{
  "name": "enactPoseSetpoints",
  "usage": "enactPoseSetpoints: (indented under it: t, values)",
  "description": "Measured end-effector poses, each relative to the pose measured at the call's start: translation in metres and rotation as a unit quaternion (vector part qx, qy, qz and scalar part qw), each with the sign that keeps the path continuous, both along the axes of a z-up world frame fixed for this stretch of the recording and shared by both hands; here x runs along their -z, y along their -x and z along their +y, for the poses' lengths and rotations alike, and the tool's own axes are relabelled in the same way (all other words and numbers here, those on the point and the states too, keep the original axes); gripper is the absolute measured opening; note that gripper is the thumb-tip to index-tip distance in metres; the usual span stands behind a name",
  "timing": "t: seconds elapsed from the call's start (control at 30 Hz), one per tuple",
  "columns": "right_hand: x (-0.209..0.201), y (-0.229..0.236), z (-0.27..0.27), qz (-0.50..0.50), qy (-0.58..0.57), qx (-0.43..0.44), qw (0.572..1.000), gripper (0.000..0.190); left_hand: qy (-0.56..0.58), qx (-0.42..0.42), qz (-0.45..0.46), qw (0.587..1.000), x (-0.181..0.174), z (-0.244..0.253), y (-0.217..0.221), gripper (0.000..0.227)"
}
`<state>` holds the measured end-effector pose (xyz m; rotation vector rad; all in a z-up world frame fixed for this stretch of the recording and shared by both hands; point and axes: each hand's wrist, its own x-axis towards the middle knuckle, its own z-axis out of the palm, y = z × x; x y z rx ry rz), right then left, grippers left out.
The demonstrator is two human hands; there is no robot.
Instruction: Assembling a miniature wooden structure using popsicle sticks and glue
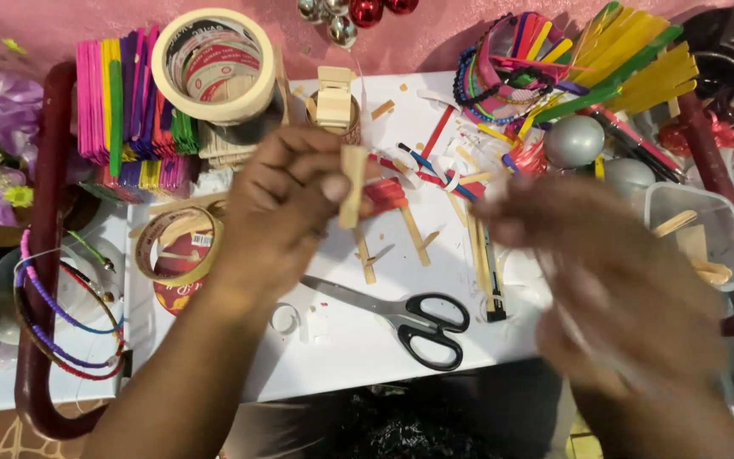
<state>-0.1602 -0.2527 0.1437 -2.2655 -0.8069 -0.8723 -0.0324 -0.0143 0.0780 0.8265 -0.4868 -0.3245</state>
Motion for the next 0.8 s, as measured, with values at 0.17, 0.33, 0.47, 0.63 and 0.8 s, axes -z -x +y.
enactPoseSetpoints:
  t: [0.17,0.33,0.47,0.63,0.8]
  values:
    - [0.017,-0.058,-0.018,-0.015,0.201,0.013,0.979,0.041,-0.083,0.011,0.007,0.996,0.009,-0.019,0.013,0.024]
    - [0.025,-0.064,-0.014,0.031,0.234,0.044,0.971,0.062,-0.185,-0.033,0.028,0.982,0.008,-0.021,0.011,0.028]
    - [0.03,-0.072,-0.017,0.033,0.271,0.035,0.961,0.064,-0.208,-0.046,0.012,0.977,0.011,-0.022,0.01,0.029]
    - [0.036,-0.07,-0.021,0.073,0.236,0.048,0.968,0.066,-0.209,-0.049,0.036,0.976,0.016,-0.029,0.01,0.032]
    - [0.02,-0.066,-0.032,0.061,0.128,0.078,0.987,0.038,-0.171,-0.043,0.005,0.984,0.024,-0.032,0.005,0.043]
